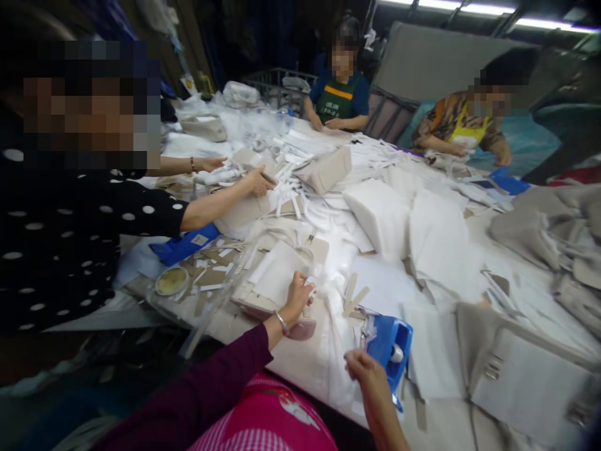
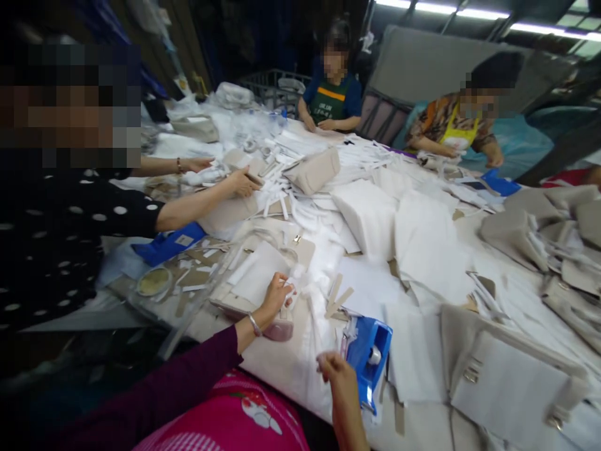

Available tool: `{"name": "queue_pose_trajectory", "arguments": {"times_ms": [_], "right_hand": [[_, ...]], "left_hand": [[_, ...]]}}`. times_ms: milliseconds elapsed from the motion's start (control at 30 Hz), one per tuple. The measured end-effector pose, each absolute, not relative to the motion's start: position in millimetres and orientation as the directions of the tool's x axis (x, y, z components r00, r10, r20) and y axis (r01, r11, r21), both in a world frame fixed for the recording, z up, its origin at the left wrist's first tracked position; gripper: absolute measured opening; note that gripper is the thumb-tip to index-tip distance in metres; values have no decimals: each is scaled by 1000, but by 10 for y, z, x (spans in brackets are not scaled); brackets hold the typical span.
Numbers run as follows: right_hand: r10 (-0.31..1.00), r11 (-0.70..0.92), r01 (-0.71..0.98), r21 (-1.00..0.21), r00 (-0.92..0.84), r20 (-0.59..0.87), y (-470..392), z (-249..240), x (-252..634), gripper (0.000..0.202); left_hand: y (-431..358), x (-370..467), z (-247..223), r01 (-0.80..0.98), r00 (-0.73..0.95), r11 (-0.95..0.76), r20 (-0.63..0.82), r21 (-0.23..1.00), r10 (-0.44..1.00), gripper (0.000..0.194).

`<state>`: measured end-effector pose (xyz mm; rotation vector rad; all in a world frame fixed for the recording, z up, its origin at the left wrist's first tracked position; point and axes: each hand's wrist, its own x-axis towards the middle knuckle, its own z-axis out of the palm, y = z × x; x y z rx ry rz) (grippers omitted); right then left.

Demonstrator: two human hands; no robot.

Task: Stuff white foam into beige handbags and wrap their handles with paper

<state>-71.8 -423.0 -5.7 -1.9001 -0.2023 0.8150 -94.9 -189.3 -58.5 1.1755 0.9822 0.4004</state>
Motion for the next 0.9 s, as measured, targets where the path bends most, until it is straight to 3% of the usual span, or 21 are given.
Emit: {"name": "queue_pose_trajectory", "arguments": {"times_ms": [100, 200, 367, 467, 600, 833, 900], "right_hand": [[672, -410, -28, -912, 666, -322, -3296, 201, -262, 21], [764, -485, 112, -867, 536, -359, -2600, 180, 60, 18], [733, -650, 257, -715, 458, -502, -2214, -133, 232, 13], [702, -704, 338, -624, 464, -541, -2180, -216, 272, 15], [689, -724, 423, -544, 471, -551, -2153, -195, 299, 15], [689, -725, 500, -474, 507, -518, -2269, -138, 323, 3], [677, -736, 508, -447, 542, -499, -2318, -154, 340, 17]], "left_hand": [[-1911, -978, -528, 236, 535, 381, -446, 894, 717, 35], [-1923, -1009, -461, 276, 544, 339, -437, 899, 716, 40], [-1938, -1032, -426, 354, 536, 183, -359, 917, 764, 41], [-1953, -1038, -407, 340, 524, 185, -349, 922, 777, 40], [-1959, -1046, -346, 318, 526, 267, -404, 910, 748, 33], [-1943, -1057, -300, 386, 562, 202, -403, 900, 722, 25], [-1947, -1052, -334, 380, 569, 175, -378, 908, 730, 22]]}}
